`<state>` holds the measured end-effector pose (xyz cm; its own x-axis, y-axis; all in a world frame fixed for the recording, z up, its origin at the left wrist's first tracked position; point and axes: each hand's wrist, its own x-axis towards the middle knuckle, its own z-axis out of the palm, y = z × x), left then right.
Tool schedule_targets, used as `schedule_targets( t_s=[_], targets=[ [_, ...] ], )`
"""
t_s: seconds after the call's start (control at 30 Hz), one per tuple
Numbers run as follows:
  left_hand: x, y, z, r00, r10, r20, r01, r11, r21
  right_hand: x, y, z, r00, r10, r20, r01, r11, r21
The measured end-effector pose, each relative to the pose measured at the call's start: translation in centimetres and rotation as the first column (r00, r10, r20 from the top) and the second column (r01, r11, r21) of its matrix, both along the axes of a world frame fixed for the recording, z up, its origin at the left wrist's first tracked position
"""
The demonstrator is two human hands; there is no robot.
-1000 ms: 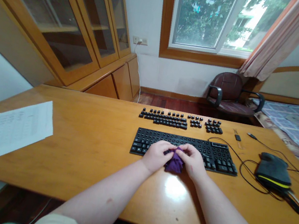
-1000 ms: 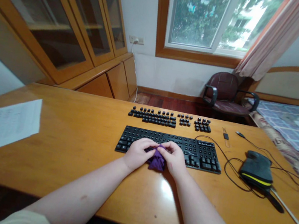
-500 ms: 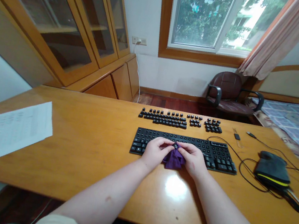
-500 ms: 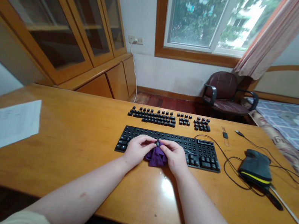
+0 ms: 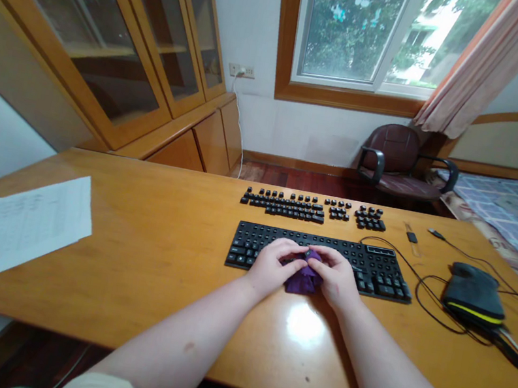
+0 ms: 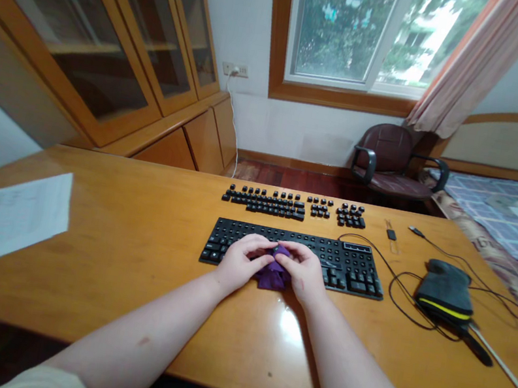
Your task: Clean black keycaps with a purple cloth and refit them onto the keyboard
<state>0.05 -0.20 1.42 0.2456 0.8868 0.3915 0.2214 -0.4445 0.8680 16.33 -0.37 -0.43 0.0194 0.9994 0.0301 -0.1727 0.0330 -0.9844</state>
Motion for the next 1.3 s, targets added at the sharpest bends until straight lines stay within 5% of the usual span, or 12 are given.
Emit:
schedule_targets(
  t_s=[0.33, 0.47, 0.63, 0.87, 1.1, 1.3],
  targets=[
    [0.7, -0.9, -0.1, 0.969, 0.002, -0.247, -0.029, 0.994, -0.108, 0.3, 0.3, -0.3, 0.990, -0.105, -0.092, 0.105, 0.994, -0.003],
    [0.2, -0.3, -0.1, 0.950, 0.034, -0.310, -0.041, 0.999, -0.018, 0.4, 0.4, -0.1, 0.961, -0.165, -0.222, 0.165, 0.986, -0.020],
    [-0.3, -0.1, -0.2, 0.952, 0.268, -0.147, -0.264, 0.963, 0.044, 0.3, 0.4, -0.3, 0.981, -0.080, -0.178, 0.080, 0.997, -0.009],
    [0.1, -0.5, -0.3, 0.998, 0.064, 0.006, -0.064, 0.997, 0.050, 0.4, 0.3, -1.3, 0.994, -0.001, -0.108, 0.002, 1.000, 0.009],
    [0.1, -0.2, -0.2, 0.999, 0.048, 0.016, -0.050, 0.993, 0.104, 0.5, 0.2, -1.1, 1.000, -0.008, -0.014, 0.009, 0.999, 0.054],
    [-0.1, -0.2, 0.1, 0.997, 0.076, 0.013, -0.077, 0.985, 0.157, 0.1, 0.2, -1.6, 0.987, -0.002, -0.160, 0.001, 1.000, -0.006]
  ],
)
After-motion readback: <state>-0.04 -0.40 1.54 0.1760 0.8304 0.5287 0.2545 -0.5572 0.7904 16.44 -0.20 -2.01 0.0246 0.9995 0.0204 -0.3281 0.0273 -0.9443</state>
